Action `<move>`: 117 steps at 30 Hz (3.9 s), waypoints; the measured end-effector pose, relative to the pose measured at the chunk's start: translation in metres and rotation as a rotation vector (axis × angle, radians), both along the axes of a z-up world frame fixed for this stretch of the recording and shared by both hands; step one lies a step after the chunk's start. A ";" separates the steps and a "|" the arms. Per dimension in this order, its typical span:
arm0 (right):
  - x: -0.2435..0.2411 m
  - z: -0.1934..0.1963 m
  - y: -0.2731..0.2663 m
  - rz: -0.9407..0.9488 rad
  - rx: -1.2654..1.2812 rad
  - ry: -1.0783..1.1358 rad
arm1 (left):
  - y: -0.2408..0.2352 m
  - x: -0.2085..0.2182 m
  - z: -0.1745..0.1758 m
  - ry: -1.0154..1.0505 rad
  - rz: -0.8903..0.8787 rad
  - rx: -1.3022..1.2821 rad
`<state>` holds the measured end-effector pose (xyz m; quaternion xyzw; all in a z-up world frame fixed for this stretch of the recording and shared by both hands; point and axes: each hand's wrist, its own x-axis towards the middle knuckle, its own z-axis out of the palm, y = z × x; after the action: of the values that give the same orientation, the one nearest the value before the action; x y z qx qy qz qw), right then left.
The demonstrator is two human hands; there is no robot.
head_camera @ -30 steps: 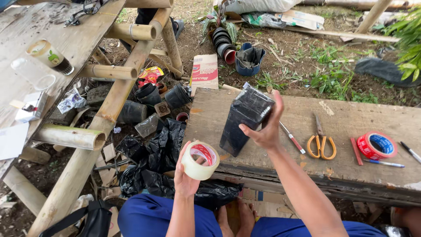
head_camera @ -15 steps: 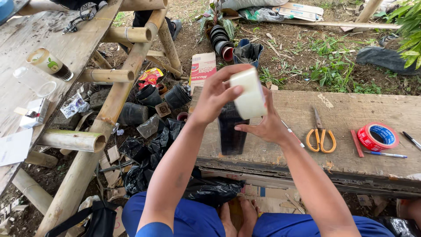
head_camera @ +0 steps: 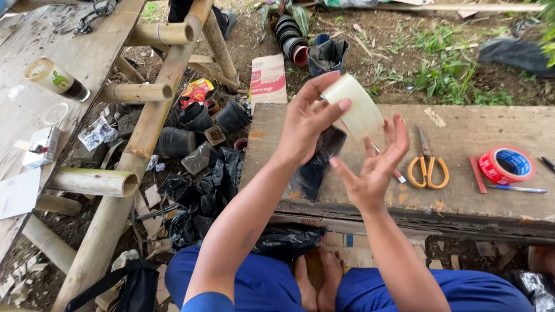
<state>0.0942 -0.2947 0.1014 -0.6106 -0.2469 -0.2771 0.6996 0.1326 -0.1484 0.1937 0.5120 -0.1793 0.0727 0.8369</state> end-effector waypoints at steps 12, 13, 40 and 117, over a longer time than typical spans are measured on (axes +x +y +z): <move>0.020 0.079 -0.058 0.270 -0.328 0.342 | 0.001 -0.020 0.011 -0.166 -0.103 0.337; 0.021 0.074 -0.058 0.305 -0.237 0.381 | -0.001 -0.021 0.015 -0.167 -0.078 0.401; -0.041 -0.083 -0.127 0.385 0.539 0.366 | 0.044 -0.021 0.021 0.080 0.446 1.692; -0.030 0.124 -0.058 -0.404 -1.006 -0.091 | -0.010 -0.047 0.003 -0.201 0.644 0.639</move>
<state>0.0646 -0.3524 0.2251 -0.8927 -0.2569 -0.2799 0.2424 0.0855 -0.1588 0.1969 0.7642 -0.1048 0.3191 0.5506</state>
